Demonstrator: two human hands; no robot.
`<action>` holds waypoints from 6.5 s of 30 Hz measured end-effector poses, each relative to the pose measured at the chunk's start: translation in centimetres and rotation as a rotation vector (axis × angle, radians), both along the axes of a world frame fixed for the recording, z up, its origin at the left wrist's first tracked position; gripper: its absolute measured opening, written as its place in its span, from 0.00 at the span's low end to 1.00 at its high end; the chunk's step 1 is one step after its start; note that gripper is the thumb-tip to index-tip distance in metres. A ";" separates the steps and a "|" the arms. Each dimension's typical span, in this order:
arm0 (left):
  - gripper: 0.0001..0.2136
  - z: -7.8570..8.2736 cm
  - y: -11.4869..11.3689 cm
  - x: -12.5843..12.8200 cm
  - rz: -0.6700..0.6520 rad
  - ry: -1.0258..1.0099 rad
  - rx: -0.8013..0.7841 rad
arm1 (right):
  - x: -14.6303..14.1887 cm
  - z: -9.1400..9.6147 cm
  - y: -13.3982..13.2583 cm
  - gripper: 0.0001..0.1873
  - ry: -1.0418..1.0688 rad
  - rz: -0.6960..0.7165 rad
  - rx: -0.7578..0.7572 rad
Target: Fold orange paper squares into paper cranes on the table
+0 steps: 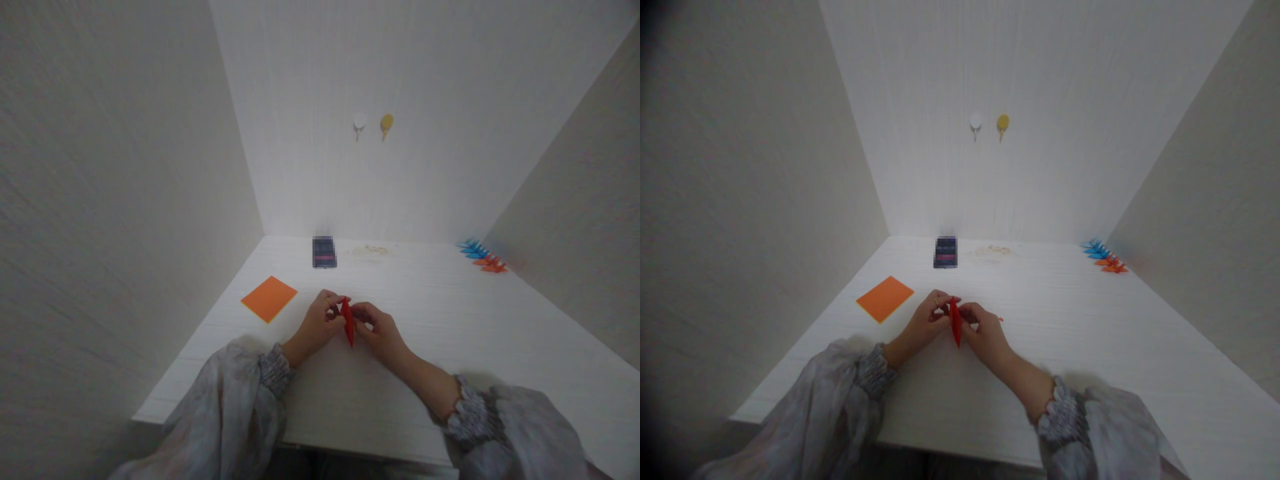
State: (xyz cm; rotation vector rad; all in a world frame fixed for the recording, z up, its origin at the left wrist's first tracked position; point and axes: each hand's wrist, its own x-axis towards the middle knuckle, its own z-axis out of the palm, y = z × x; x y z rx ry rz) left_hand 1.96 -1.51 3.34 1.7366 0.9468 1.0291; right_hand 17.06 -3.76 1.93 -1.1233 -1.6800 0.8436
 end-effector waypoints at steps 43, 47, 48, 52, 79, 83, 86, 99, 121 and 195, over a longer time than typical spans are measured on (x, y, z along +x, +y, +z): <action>0.13 0.2 0.0 0.2 -0.107 -0.377 -0.637 | 0.5 -0.1 -0.1 0.17 -0.078 -0.052 0.402; 0.12 0.0 0.1 0.2 -0.087 -0.355 -0.623 | 0.5 -0.2 0.0 0.14 -0.056 0.001 0.374; 0.12 0.0 0.1 0.2 -0.081 -0.351 -0.616 | 0.5 -0.2 0.0 0.15 -0.047 0.020 0.361; 0.11 -0.2 0.2 0.2 -0.028 -0.360 -0.571 | 0.7 -0.2 0.1 0.17 0.010 0.085 0.295; 0.21 -0.9 0.7 -0.2 0.005 -0.262 -0.230 | 0.1 -0.7 0.6 0.11 0.277 -0.045 -0.324; 0.23 -0.7 0.7 -0.2 -0.016 -0.290 -0.271 | 0.0 -0.6 0.5 0.11 0.281 -0.042 -0.330; 0.24 -0.6 0.6 -0.3 -0.009 -0.278 -0.295 | 0.0 -0.4 0.4 0.10 0.261 -0.039 -0.324; 0.20 -2.1 1.4 -0.8 -0.025 0.131 -0.118 | 0.4 0.0 0.6 0.10 -0.423 -0.113 -0.187; 0.11 -0.1 0.8 -1.6 -0.334 0.520 0.325 | 0.9 -0.7 0.3 0.07 -0.623 -0.114 -0.129; 0.24 -0.9 1.1 -2.0 -0.285 0.864 0.548 | 3.6 -0.7 -0.2 0.13 -0.702 0.262 0.562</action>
